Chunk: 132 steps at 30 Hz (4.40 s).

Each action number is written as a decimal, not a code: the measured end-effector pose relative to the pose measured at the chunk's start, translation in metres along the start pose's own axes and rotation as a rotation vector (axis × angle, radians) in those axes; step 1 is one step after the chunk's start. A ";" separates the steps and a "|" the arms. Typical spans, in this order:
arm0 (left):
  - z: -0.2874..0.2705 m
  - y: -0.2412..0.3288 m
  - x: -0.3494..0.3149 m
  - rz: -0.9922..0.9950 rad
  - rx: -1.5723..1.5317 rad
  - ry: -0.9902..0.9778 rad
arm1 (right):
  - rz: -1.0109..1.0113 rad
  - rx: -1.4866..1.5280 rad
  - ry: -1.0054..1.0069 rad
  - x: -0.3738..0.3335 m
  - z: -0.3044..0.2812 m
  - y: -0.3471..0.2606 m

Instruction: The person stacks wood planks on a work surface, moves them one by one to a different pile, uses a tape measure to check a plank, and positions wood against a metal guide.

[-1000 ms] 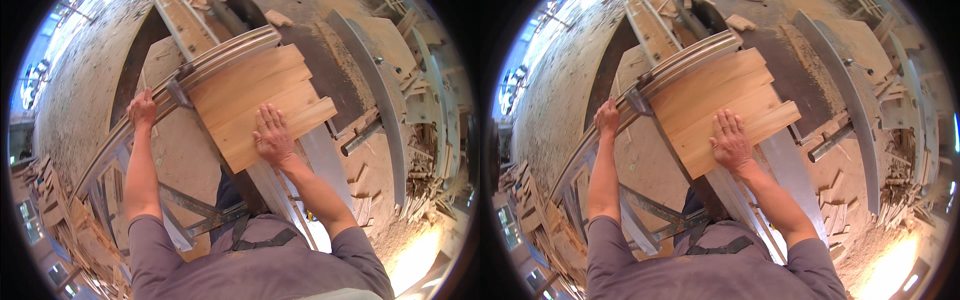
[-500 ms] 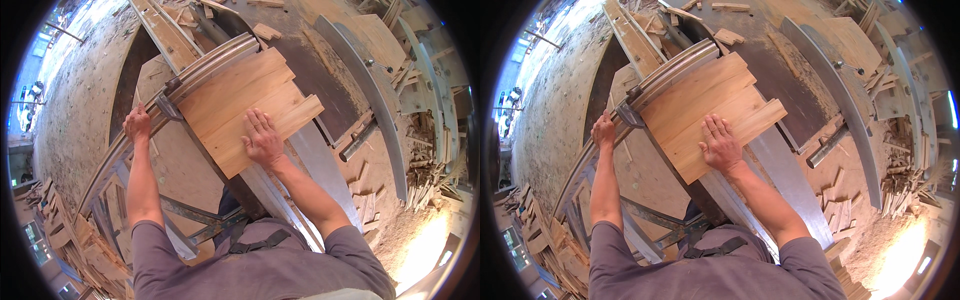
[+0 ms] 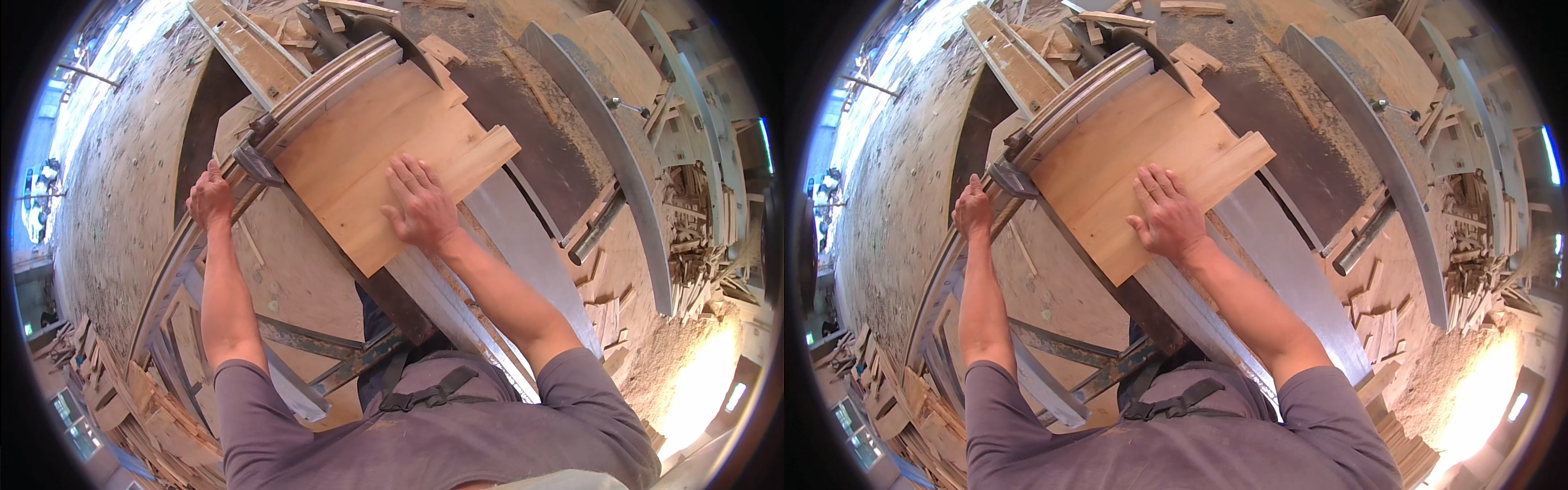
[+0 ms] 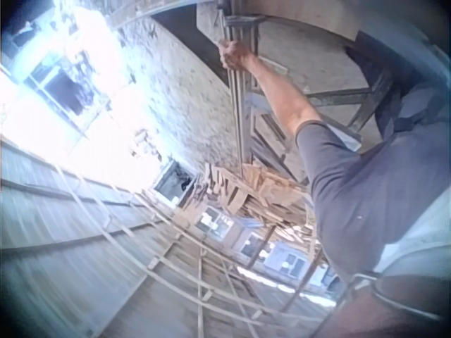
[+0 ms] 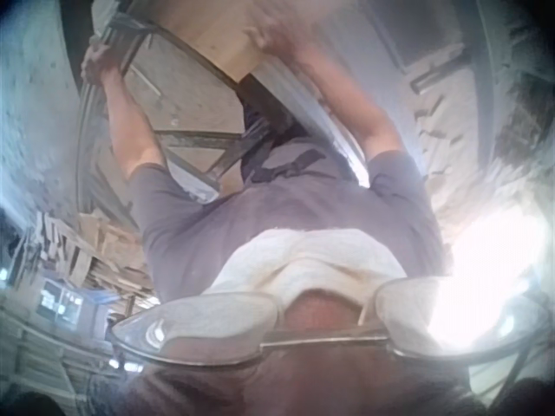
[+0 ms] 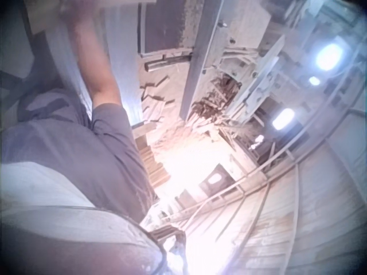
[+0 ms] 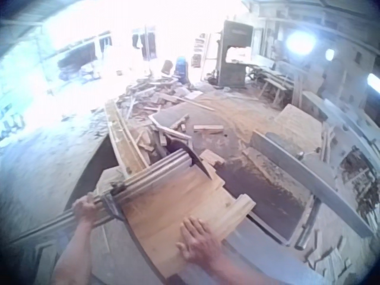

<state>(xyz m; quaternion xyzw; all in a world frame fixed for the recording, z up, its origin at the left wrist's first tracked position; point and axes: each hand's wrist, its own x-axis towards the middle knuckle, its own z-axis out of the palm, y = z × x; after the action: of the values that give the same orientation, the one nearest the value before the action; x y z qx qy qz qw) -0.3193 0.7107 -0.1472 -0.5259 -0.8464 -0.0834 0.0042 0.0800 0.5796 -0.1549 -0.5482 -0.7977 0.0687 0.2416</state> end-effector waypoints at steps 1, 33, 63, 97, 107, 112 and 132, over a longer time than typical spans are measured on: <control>0.005 -0.003 0.008 0.004 -0.011 0.034 | -0.004 0.002 0.003 0.006 0.003 0.001; 0.031 -0.011 0.224 0.100 -0.088 -0.136 | 0.004 -0.045 -0.050 0.193 0.086 0.006; 0.021 0.018 -0.161 0.247 -0.466 0.230 | 0.385 -0.199 0.136 -0.017 -0.028 0.070; -0.201 0.012 -0.424 1.667 -0.369 0.113 | 0.711 2.340 0.640 -0.355 -0.213 -0.142; -0.085 -0.126 -0.454 1.310 -0.280 -0.117 | 1.416 1.826 0.405 -0.431 -0.075 -0.238; -0.076 -0.148 -0.466 0.730 -0.555 -0.366 | 1.258 1.823 0.452 -0.447 -0.049 -0.235; -0.115 -0.128 -0.490 0.011 -0.969 -1.066 | 1.357 1.738 0.184 -0.445 -0.114 -0.208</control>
<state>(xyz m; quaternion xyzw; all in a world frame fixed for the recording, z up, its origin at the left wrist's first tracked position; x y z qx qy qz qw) -0.2234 0.2030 -0.0977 -0.4421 -0.5985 -0.1815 -0.6429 0.0833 0.0773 -0.1157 -0.5186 0.0095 0.6827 0.5146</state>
